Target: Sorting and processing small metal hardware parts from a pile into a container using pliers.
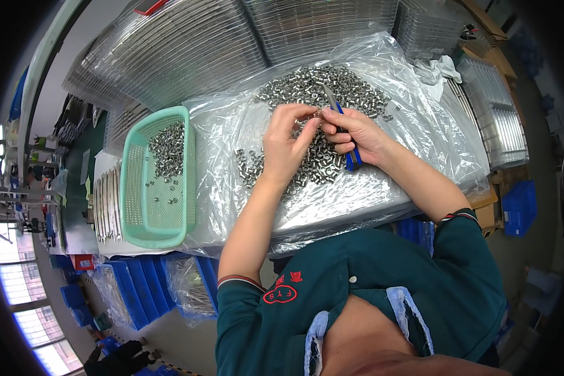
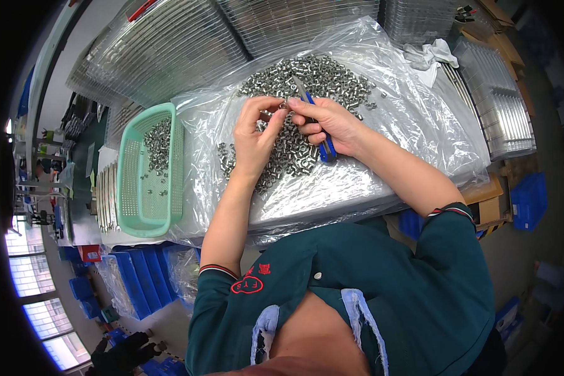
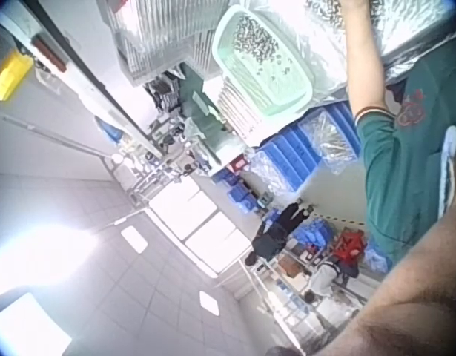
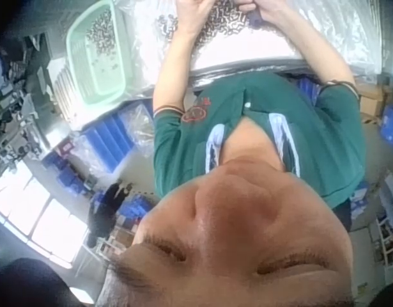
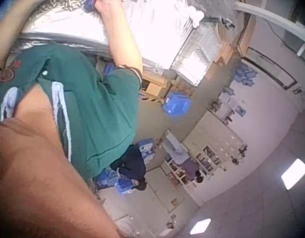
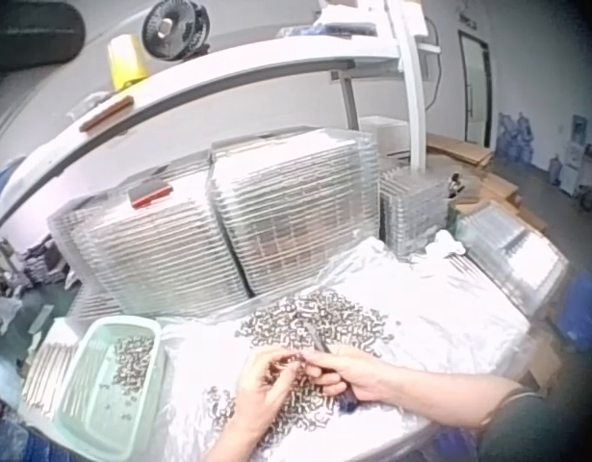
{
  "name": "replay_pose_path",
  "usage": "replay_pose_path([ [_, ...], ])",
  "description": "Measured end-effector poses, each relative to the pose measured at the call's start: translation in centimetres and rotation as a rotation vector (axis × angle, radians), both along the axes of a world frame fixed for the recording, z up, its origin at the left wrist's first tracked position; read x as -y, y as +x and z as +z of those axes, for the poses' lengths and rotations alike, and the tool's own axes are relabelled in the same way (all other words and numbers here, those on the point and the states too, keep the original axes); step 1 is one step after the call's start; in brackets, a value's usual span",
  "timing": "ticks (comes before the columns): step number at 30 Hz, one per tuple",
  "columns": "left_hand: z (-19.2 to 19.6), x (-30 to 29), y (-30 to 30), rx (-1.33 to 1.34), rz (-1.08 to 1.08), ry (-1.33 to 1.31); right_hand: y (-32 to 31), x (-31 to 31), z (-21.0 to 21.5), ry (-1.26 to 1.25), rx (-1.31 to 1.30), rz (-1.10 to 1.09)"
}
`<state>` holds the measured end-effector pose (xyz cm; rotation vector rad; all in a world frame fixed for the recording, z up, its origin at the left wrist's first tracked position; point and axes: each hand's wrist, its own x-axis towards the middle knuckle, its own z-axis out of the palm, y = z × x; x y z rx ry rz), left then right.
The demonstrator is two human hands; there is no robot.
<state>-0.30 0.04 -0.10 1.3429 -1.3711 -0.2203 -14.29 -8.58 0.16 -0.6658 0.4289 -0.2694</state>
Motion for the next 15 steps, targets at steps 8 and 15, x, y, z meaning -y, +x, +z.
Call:
replay_pose_path([
  [8, -0.3, 0.0, 0.7, 0.063, 0.204, 0.015, -0.4, -0.2, 0.7, -1.037, -0.15, -0.261],
  [15, -0.2, 0.0, 0.9, 0.216, 0.274, -0.012, -0.2, -0.7, 1.0, -1.643, -0.252, -0.4],
])
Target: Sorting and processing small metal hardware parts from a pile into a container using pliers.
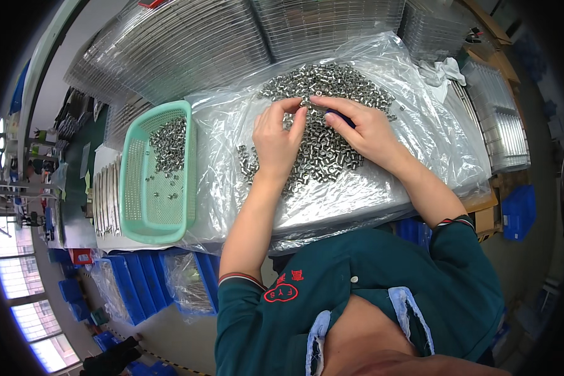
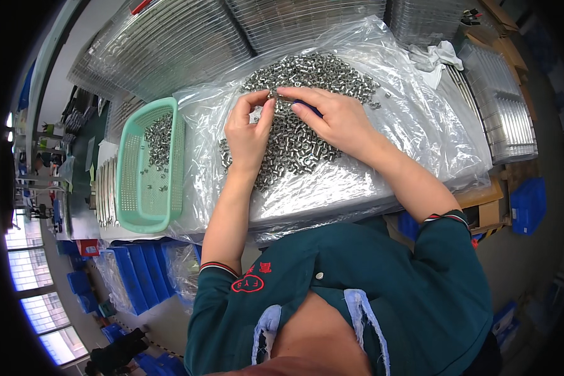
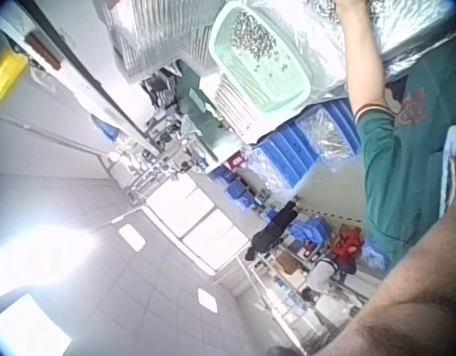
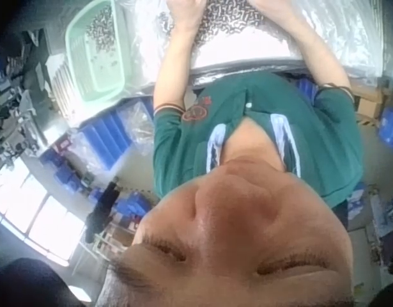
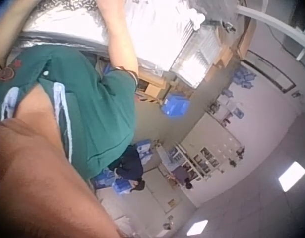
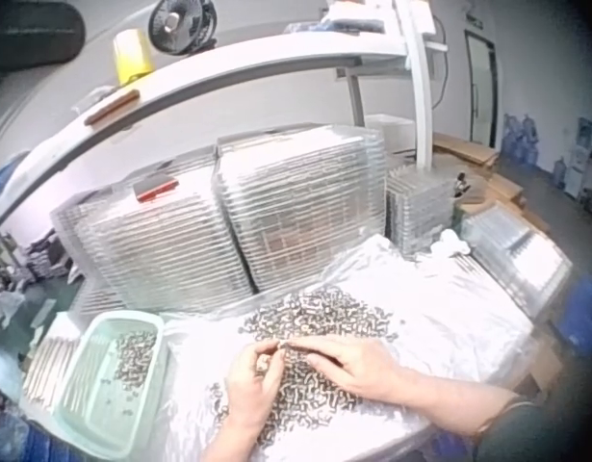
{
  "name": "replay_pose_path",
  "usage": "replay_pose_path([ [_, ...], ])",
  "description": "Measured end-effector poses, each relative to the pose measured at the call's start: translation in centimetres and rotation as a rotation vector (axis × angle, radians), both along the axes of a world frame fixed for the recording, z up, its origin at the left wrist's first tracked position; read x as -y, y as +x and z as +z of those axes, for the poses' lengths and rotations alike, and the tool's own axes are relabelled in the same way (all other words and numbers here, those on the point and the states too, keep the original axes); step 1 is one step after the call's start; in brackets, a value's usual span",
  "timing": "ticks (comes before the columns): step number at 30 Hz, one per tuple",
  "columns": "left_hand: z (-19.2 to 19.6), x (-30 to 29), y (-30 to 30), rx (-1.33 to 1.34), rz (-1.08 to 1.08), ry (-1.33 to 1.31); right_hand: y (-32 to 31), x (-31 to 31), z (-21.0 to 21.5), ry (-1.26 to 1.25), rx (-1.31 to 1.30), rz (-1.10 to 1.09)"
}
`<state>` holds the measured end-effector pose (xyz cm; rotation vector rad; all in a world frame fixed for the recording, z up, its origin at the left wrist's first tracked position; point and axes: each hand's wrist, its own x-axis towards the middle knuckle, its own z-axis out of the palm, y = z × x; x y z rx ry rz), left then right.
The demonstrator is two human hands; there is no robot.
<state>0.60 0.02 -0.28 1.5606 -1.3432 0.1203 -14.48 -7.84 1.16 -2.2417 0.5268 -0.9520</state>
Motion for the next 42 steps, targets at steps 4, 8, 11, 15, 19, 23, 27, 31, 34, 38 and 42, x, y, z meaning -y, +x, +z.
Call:
replay_pose_path([
  [4, 0.2, -0.2, -0.1, 0.044, 0.02, 0.01, -0.2, -0.3, 0.5, -0.018, -0.105, -0.003],
  [8, 0.2, -0.2, -0.2, 0.064, 0.019, 0.006, -0.2, -0.2, 0.2, -0.052, -0.101, -0.014],
  [11, 0.4, -0.2, -0.1, 0.118, 0.017, -0.02, -0.1, -0.1, -0.2, -0.079, -0.097, -0.03],
  [15, 0.7, -0.1, 0.1, 0.243, 0.028, -0.048, 0.0, -0.1, -0.1, -0.137, -0.115, -0.06],
  [19, 0.9, -0.1, 0.0, 0.42, 0.058, -0.083, -0.1, -0.2, 0.0, -0.259, -0.145, -0.114],
  [23, 1.0, 0.0, 0.1, 0.457, 0.063, -0.082, -0.1, -0.1, 0.0, -0.361, -0.158, -0.161],
  [27, 0.7, 0.0, 0.2, 0.428, 0.055, -0.074, -0.2, 0.0, 0.1, -0.466, -0.121, -0.202],
  [31, 0.8, -0.4, -0.2, 0.105, 0.001, 0.072, -0.3, 0.3, 0.0, -0.474, -0.107, -0.178],
  [34, 0.2, -0.3, 0.1, -0.206, -0.074, 0.123, -0.4, 0.3, 0.6, -0.279, -0.026, -0.155],
  [38, 0.3, 0.0, 0.0, -0.42, -0.159, 0.165, 0.0, 0.4, -0.3, 0.032, 0.18, -0.083],
  [42, 0.2, 0.0, -0.1, -0.644, -0.306, 0.131, -0.2, 0.3, 0.3, 0.761, 0.224, 0.155],
])
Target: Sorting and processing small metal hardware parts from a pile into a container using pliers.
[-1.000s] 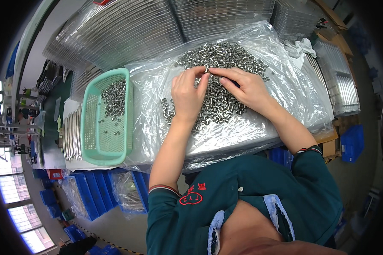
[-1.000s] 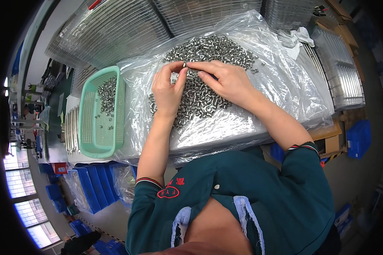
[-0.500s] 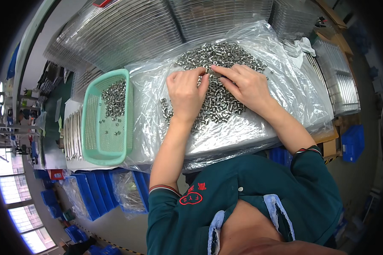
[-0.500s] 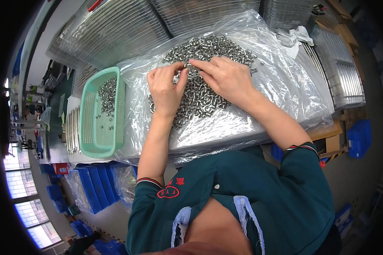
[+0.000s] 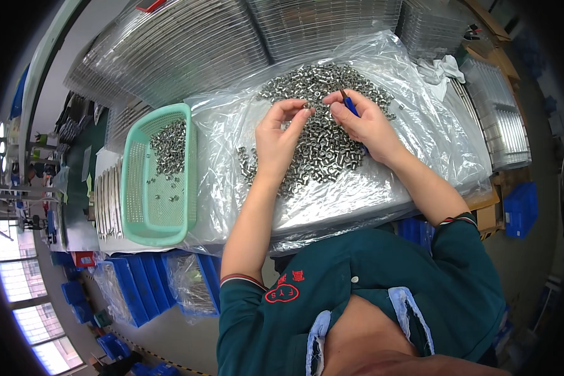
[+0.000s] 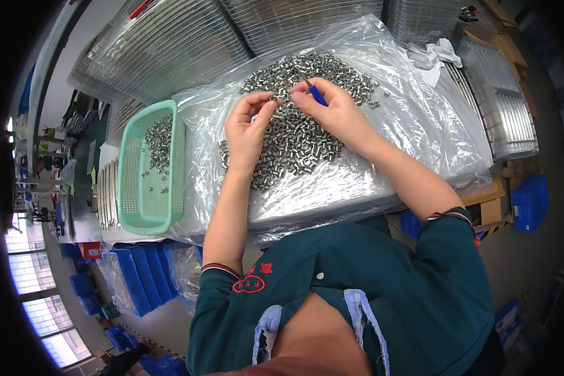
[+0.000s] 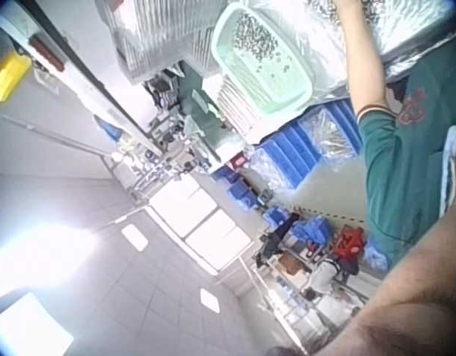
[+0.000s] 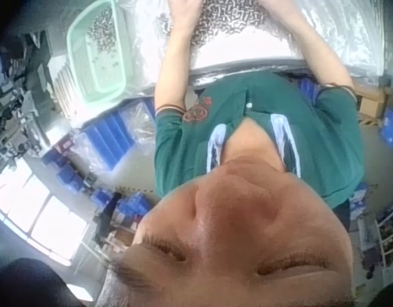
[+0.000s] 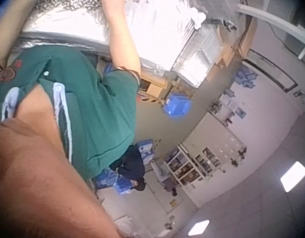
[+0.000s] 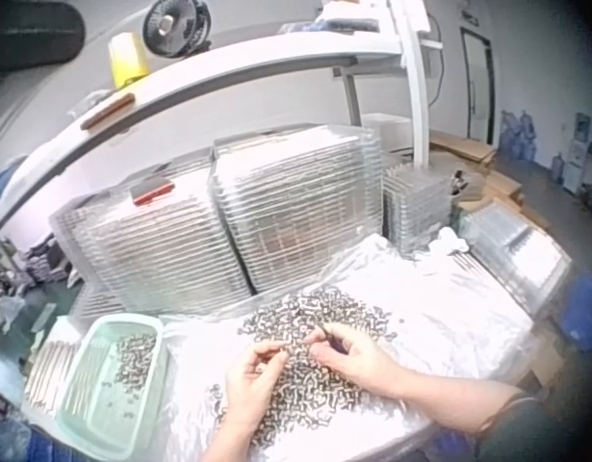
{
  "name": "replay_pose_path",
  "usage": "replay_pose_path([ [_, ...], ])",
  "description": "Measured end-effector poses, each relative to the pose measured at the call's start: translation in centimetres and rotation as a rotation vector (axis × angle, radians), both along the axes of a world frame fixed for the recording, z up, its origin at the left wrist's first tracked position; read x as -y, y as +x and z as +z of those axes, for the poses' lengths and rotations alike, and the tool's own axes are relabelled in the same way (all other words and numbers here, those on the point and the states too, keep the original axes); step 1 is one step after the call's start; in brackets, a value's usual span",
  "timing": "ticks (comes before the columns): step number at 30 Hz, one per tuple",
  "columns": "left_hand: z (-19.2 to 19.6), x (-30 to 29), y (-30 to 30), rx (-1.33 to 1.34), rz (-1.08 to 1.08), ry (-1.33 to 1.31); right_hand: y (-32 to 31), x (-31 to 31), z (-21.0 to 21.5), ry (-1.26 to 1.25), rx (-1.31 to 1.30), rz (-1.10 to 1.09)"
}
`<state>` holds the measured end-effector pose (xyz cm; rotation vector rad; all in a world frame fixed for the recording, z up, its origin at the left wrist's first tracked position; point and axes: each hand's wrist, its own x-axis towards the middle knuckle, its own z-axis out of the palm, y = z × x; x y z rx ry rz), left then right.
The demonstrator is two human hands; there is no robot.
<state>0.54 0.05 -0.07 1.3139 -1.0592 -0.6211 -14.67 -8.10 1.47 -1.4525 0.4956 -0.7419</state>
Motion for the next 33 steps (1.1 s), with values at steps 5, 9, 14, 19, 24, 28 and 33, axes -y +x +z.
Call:
replay_pose_path([
  [5, -0.1, 0.0, 0.0, -0.055, -0.054, -0.021, 0.1, 0.0, -0.3, 0.486, -0.049, 0.14],
  [9, 0.0, 0.0, -0.2, -0.038, -0.05, -0.063, 0.2, -0.1, -0.6, 0.497, -0.033, 0.19],
  [14, -0.2, 0.2, -0.3, 0.033, -0.063, -0.099, 0.3, -0.1, -0.6, 0.557, -0.014, 0.194],
  [19, 0.0, 0.1, -0.9, 0.391, 0.033, -0.165, 0.3, 0.0, -0.9, 0.682, 0.023, 0.207],
  [24, 0.0, 0.0, -1.0, 0.434, 0.05, -0.168, 0.4, 0.1, -0.9, 0.665, 0.004, 0.212],
  [28, 0.3, 0.0, -1.2, 0.446, 0.078, -0.182, 0.4, -0.1, -0.9, 0.627, 0.009, 0.162],
  [33, 0.1, 0.0, -1.1, 0.437, 0.068, -0.172, 0.5, 0.1, -1.1, 0.625, 0.008, 0.158],
])
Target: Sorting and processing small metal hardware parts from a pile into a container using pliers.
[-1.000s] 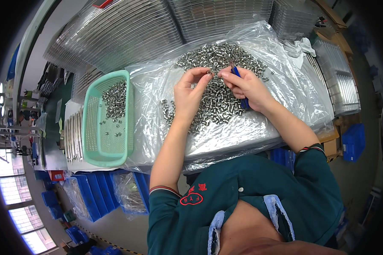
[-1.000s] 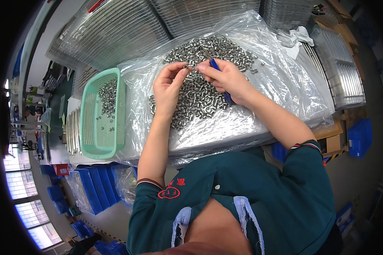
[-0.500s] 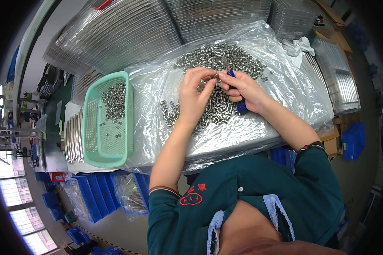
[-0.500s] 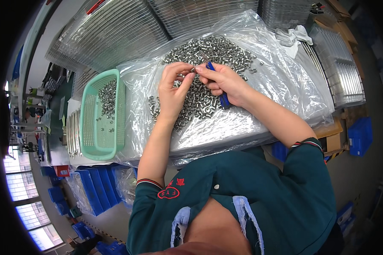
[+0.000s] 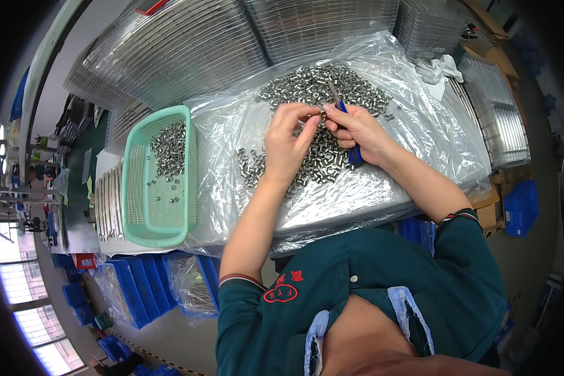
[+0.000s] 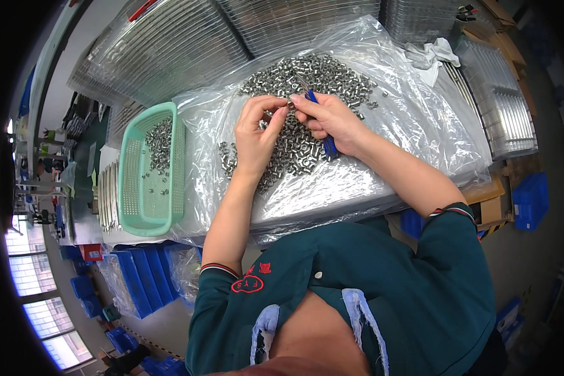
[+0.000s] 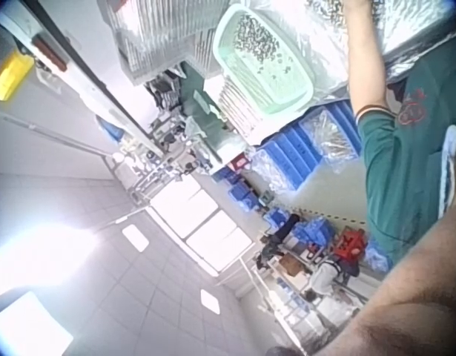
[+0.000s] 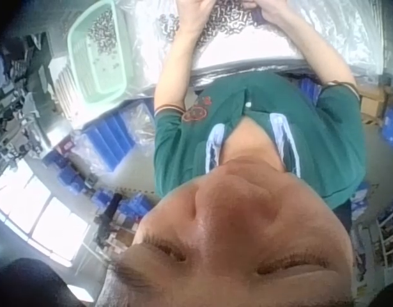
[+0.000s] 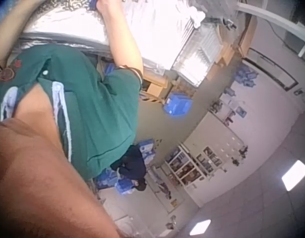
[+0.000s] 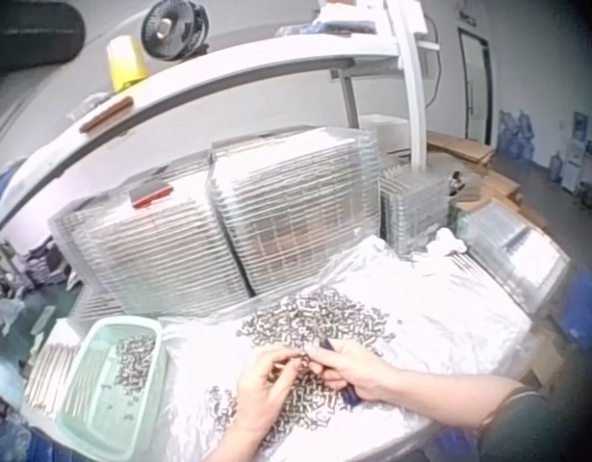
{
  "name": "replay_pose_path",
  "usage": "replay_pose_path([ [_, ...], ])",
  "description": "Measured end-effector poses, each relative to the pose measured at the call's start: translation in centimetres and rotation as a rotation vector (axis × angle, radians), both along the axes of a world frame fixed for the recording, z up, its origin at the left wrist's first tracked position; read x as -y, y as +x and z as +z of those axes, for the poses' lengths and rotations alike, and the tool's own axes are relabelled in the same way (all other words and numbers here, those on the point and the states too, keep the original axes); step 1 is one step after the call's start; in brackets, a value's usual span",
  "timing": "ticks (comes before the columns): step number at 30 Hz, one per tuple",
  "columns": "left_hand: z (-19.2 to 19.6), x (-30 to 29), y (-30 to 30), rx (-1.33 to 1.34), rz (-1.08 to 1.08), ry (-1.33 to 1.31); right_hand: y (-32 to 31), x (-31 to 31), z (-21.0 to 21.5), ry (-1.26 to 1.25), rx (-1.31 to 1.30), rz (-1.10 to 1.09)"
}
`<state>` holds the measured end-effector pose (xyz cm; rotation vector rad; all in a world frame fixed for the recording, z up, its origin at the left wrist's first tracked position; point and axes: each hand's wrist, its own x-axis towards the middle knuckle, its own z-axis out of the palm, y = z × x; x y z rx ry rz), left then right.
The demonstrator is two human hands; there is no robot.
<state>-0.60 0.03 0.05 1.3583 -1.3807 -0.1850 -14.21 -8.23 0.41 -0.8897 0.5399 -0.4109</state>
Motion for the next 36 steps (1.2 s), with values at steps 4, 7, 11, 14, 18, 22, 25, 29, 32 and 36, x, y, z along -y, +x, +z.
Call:
replay_pose_path([
  [4, -0.17, 0.15, 0.05, -0.012, -0.03, 0.003, 0.05, 0.01, -0.28, -0.003, -0.012, -0.005],
  [7, -0.36, 0.13, 0.15, -0.023, -0.017, 0.018, 0.02, -0.04, -0.24, -0.036, -0.022, 0.013],
  [11, -0.18, 0.1, 0.03, -0.037, -0.026, 0.017, 0.01, 0.1, -0.23, 0.032, 0.012, 0.008],
  [14, 0.08, 0.07, -0.04, -0.06, -0.033, -0.021, -0.05, 0.08, 0.01, 0.089, 0.035, 0.021],
  [18, 0.23, -0.04, -0.33, -0.009, -0.031, 0.004, -0.07, 0.2, -0.4, 0.134, 0.058, 0.057],
  [22, -0.13, 0.01, -0.22, -0.073, -0.029, 0.042, -0.06, 0.32, -0.1, 0.231, 0.121, 0.114],
  [25, -0.22, -0.02, -0.13, -0.056, -0.032, 0.054, -0.16, 0.4, 0.09, 0.266, 0.141, 0.147],
  [29, -0.16, -0.07, -0.17, -0.066, -0.027, 0.048, -0.13, 0.37, 0.22, 0.293, 0.154, 0.157],
  [32, 0.13, -0.12, -0.28, -0.023, -0.041, 0.012, -0.18, 0.42, -0.17, 0.322, 0.151, 0.142],
  [36, 0.4, -0.32, -0.3, -0.052, -0.049, 0.009, -0.22, 0.46, -0.24, 0.286, 0.131, 0.151],
])
